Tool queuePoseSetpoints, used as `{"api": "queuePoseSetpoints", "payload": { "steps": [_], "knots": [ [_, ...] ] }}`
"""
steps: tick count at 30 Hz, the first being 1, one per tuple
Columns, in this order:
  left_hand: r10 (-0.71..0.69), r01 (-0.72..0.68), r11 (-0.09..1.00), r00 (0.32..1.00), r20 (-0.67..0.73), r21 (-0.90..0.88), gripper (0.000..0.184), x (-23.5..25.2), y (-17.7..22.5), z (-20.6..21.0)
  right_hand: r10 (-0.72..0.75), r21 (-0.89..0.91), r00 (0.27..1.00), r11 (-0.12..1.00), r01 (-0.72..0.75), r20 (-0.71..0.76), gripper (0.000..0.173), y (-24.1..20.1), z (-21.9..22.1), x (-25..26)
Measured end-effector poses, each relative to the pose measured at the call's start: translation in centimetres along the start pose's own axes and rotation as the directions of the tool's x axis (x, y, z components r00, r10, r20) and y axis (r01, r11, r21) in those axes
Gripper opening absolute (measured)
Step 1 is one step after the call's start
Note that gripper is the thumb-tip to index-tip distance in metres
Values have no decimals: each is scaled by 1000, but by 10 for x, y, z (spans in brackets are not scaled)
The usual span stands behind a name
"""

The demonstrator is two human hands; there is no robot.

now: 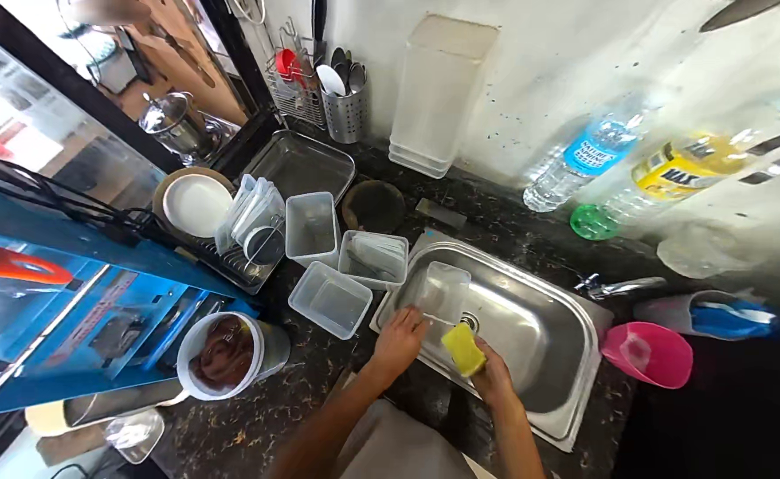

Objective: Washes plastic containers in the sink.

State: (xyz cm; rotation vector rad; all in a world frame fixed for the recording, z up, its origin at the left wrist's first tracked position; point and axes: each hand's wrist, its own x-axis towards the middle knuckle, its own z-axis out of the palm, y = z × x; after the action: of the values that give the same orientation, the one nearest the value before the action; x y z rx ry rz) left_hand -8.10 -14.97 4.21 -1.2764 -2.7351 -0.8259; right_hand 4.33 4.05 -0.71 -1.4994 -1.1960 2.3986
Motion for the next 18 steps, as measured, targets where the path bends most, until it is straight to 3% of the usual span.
{"api": "queuePoseSetpoints", "payload": {
  "steps": [2,3,6,8,9,11,13,15,17,18],
  "knots": [
    [9,-7,1000,997,-77,27,22,-4,-2,-63,9,-69,1000,998,-11,-29,40,5,-3,-3],
    [-16,19,998,999,-46,55,25,-1,-13,-91,-22,-142,999,990,17,-36,41,8,-4,-4],
    [-173,119,966,957,232,227,39,8,-68,-146,-260,-467,963,844,263,72,42,17,-3,2],
    [-298,185,932,880,369,311,44,7,-94,-163,-412,-585,897,691,424,163,41,22,3,6],
    [-369,246,909,851,373,337,48,6,-98,-169,-502,-615,842,605,506,198,41,20,9,9],
    [-542,469,831,804,246,299,47,1,-92,-180,-657,-668,710,413,619,251,40,9,28,15],
    [-651,645,752,759,6,136,41,-15,-85,-177,-698,-717,667,322,618,261,37,-5,42,20],
    [-705,690,708,675,-216,-152,38,-37,-76,-157,-682,-735,703,369,569,202,35,-15,47,27],
    [-813,608,580,480,-331,-543,35,-50,-57,-128,-652,-685,744,475,552,147,34,-26,51,37],
    [-892,547,440,359,-275,-712,34,-53,-44,-114,-629,-649,765,527,548,136,33,-30,55,41]
  ]
}}
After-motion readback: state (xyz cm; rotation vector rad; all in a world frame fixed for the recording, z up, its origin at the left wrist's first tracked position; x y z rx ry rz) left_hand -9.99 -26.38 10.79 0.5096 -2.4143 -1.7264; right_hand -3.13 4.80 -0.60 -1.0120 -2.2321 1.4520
